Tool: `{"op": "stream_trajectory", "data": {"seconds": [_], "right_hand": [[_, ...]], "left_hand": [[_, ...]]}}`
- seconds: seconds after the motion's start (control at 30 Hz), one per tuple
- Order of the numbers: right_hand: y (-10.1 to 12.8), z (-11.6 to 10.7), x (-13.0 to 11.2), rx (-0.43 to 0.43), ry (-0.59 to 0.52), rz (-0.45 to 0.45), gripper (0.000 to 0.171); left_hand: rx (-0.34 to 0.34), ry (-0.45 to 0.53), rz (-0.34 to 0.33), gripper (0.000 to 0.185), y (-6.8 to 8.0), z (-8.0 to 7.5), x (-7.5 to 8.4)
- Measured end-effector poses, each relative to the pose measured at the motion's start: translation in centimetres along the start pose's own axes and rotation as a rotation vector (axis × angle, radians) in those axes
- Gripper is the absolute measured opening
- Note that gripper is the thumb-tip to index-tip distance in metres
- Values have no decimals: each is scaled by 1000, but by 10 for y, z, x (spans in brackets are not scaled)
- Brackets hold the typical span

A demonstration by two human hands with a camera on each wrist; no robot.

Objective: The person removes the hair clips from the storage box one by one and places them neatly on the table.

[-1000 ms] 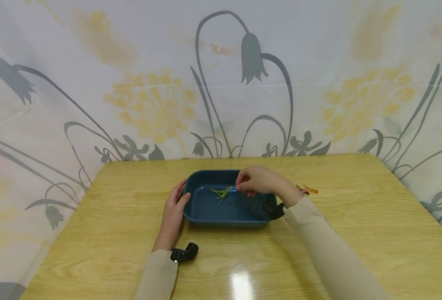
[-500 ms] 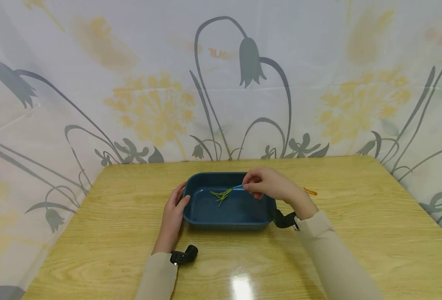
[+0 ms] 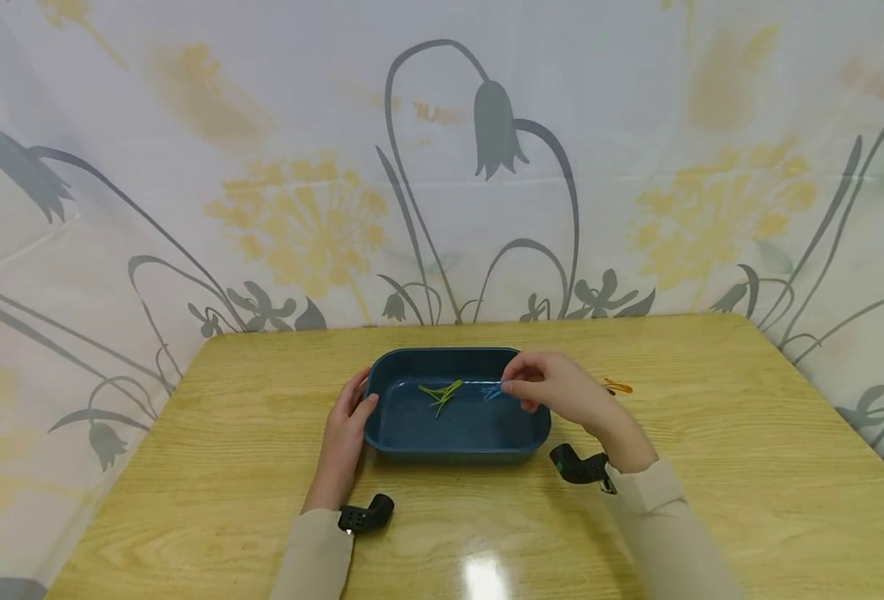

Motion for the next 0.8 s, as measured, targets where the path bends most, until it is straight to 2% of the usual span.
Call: {"op": "stream_trajectory", "data": {"seconds": [0.23,0.8], "right_hand": [[6,1,7,16,-41,3,21],[6,0,14,43,-18,12,17]], "left_hand": [[1,-5,-10,44,1,1,-1],[-8,-32,8,46,3,0,3]]}}
Point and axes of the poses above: each hand's wrist, its own y-axis away from the middle knuckle, its own z-axis out of the palm, x = y × z, the point moved 2 cm from there along -y, towards the middle knuckle, and after that the axes turned 13 degrees about x, right-handed, at the moved point
